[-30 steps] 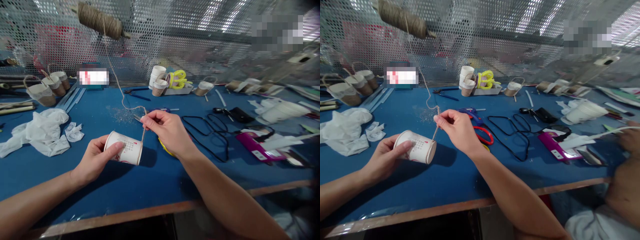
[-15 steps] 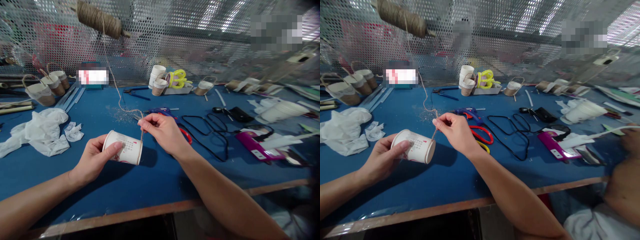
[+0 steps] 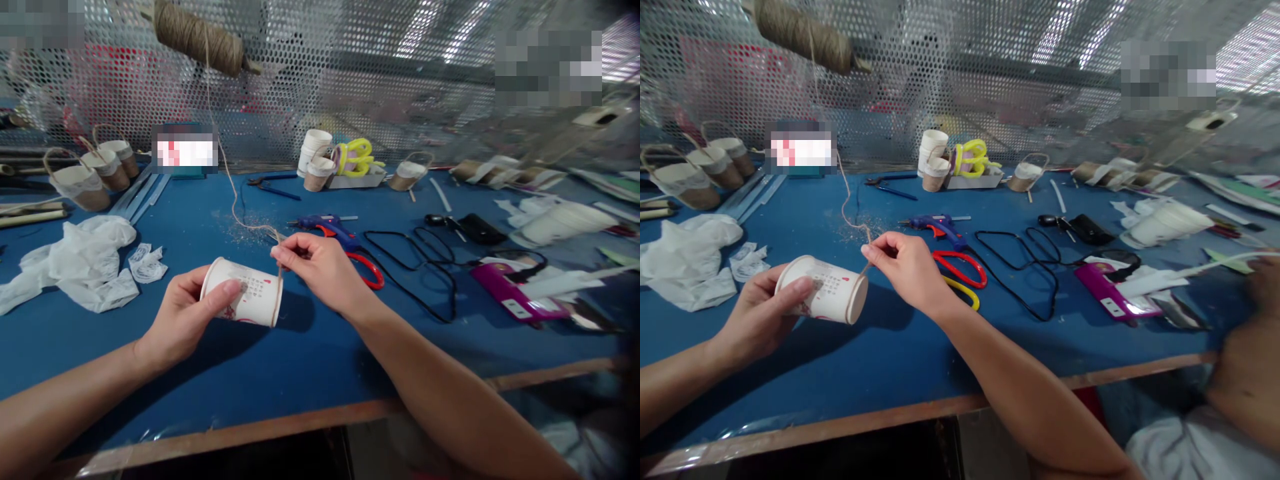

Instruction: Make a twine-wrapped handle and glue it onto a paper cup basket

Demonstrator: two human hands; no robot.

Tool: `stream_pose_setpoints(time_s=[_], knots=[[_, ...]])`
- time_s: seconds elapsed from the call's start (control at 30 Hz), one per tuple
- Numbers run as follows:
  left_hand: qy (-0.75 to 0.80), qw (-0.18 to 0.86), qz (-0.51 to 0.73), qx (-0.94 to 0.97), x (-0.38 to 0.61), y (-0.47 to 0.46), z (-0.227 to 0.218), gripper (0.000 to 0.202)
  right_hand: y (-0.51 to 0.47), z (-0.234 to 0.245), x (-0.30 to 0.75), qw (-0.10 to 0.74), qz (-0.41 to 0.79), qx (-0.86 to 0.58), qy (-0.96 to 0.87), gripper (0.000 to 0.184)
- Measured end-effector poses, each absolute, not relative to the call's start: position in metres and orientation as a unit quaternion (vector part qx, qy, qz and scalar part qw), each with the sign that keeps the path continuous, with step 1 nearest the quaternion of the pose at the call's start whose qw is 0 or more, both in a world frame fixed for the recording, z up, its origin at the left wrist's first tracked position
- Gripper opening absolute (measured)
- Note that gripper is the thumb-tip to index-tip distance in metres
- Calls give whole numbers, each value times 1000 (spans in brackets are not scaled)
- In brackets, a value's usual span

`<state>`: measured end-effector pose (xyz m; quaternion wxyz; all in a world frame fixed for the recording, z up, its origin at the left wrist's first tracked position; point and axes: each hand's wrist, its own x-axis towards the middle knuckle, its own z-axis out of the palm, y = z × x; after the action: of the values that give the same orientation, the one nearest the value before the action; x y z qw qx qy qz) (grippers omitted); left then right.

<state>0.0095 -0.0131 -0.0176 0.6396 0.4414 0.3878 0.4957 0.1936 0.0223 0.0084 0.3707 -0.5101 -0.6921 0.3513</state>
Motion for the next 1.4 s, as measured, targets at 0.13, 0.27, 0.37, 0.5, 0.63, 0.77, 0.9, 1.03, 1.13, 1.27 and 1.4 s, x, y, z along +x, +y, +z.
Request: stream_pose_setpoints(time_s=[0.13,0.27,0.37,0.5,0.63,0.77,0.9,1.03,1.13,1.27,1.4], knots=[[385,638,507,433,9,-13,-15,15,22,6,193,367,360,-506,-693,24],[393,632,507,434,9,-13,-14,17,21,6,191,355,358,-510,-697,25],[392,629,510,438,9,-13,-14,16,21,6,190,346,358,-513,-700,24],[400,614,512,448,9,-12,-16,19,21,4,189,340,364,-508,-703,23],[401,614,509,451,9,-12,-17,20,21,2,188,329,366,-509,-706,23],[402,623,511,436,10,-9,-17,17,24,-3,187,306,368,-516,-711,23],[405,609,531,428,9,-4,-19,16,33,-10,192,282,274,-573,-719,25],[417,564,544,461,7,1,-25,19,33,-5,201,323,223,-568,-723,30],[415,538,552,484,7,3,-28,19,23,7,202,332,347,-477,-736,33],[409,532,561,486,8,4,-28,20,11,17,196,289,412,-431,-749,22],[411,536,555,486,8,4,-28,18,9,17,191,275,403,-433,-758,12]])
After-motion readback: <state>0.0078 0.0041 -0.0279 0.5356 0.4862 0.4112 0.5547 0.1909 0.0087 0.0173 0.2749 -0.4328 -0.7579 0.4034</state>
